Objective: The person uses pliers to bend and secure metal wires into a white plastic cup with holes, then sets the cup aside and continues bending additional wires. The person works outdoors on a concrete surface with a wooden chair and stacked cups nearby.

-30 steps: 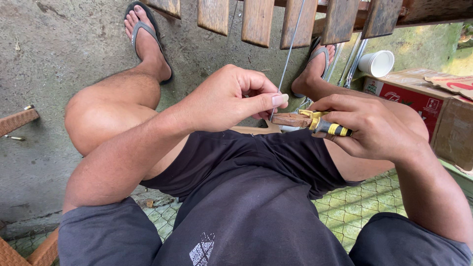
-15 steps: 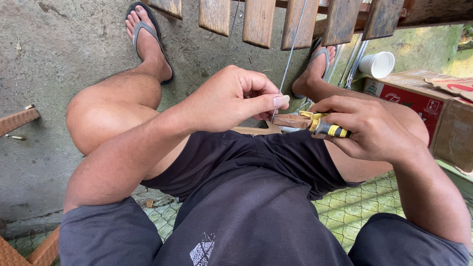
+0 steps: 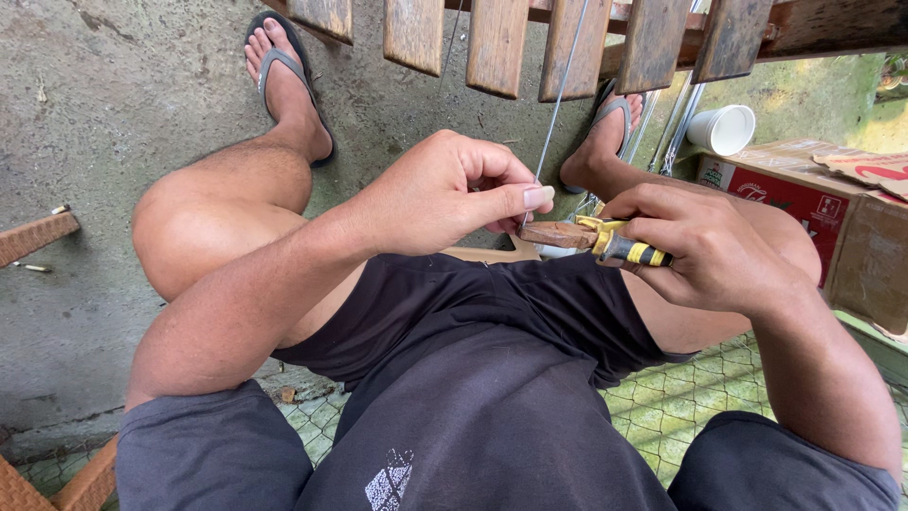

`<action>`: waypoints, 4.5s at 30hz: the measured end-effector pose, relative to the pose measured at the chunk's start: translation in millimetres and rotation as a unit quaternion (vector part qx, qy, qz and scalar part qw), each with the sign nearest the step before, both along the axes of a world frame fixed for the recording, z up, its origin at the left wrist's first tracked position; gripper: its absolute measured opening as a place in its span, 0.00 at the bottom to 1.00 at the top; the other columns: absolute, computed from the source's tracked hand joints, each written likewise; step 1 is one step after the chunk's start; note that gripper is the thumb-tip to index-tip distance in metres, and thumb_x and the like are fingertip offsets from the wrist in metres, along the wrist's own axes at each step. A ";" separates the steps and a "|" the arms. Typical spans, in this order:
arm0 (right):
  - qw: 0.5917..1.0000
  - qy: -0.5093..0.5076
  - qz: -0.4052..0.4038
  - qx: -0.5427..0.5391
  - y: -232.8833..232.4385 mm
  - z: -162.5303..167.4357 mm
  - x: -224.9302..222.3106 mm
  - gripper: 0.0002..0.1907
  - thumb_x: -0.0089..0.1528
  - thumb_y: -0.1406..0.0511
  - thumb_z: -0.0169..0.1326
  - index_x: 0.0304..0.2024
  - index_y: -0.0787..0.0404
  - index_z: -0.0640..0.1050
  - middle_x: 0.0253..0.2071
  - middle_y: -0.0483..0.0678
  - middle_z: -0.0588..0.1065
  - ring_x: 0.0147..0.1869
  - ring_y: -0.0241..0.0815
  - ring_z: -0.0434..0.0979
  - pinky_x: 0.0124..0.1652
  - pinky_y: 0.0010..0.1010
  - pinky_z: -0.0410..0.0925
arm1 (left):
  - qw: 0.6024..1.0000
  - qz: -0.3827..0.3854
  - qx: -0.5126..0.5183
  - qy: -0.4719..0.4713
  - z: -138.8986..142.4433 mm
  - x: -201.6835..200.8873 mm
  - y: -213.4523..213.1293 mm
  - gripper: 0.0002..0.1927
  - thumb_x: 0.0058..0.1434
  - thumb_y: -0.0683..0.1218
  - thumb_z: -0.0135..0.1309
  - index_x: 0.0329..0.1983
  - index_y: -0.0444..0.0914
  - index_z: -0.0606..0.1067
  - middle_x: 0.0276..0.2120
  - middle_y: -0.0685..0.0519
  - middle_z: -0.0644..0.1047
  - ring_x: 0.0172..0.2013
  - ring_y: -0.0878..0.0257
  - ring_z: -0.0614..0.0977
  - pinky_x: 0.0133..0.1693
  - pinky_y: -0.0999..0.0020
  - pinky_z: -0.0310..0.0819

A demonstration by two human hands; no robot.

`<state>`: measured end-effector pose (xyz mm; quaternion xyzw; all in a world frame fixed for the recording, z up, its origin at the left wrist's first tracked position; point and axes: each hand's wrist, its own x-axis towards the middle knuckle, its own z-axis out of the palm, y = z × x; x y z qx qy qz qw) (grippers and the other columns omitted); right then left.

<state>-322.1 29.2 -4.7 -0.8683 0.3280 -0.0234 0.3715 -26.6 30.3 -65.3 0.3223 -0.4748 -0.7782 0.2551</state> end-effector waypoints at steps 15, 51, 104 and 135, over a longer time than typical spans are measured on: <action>1.000 0.006 0.001 -0.010 -0.7 -0.8 -0.5 0.12 0.49 0.70 0.63 0.35 0.65 0.79 0.46 0.51 0.78 0.47 0.54 0.81 0.42 0.42 0.73 | 1.000 0.005 0.008 0.015 -2.2 0.3 0.4 0.13 0.70 0.49 0.55 0.46 0.35 0.82 0.34 0.55 0.83 0.34 0.73 0.83 0.39 0.76 0.82; 0.998 0.053 -0.015 0.022 -7.3 -2.5 -7.5 0.12 0.53 0.65 0.65 0.36 0.64 0.79 0.47 0.50 0.79 0.44 0.54 0.81 0.38 0.40 0.74 | 0.998 0.009 0.053 0.033 -13.7 -3.5 1.1 0.13 0.70 0.49 0.56 0.44 0.33 0.82 0.35 0.53 0.83 0.36 0.70 0.84 0.41 0.73 0.84; 0.901 0.070 -0.020 -0.428 13.8 -17.0 -3.6 0.13 0.68 0.65 0.57 0.52 0.65 0.75 0.41 0.51 0.76 0.41 0.48 0.79 0.40 0.37 0.71 | 0.996 0.043 -0.077 0.017 -6.6 -1.6 4.1 0.09 0.72 0.45 0.56 0.42 0.34 0.82 0.39 0.55 0.79 0.40 0.71 0.82 0.44 0.75 0.79; 0.772 -0.010 0.007 0.636 -15.3 -55.6 -20.6 0.25 0.68 0.55 0.48 0.35 0.69 0.85 0.48 0.57 0.86 0.52 0.46 0.88 0.47 0.33 0.76 | 0.999 0.038 -0.019 -0.008 -11.1 6.3 8.8 0.11 0.71 0.45 0.55 0.49 0.34 0.83 0.37 0.56 0.82 0.39 0.73 0.81 0.45 0.76 0.78</action>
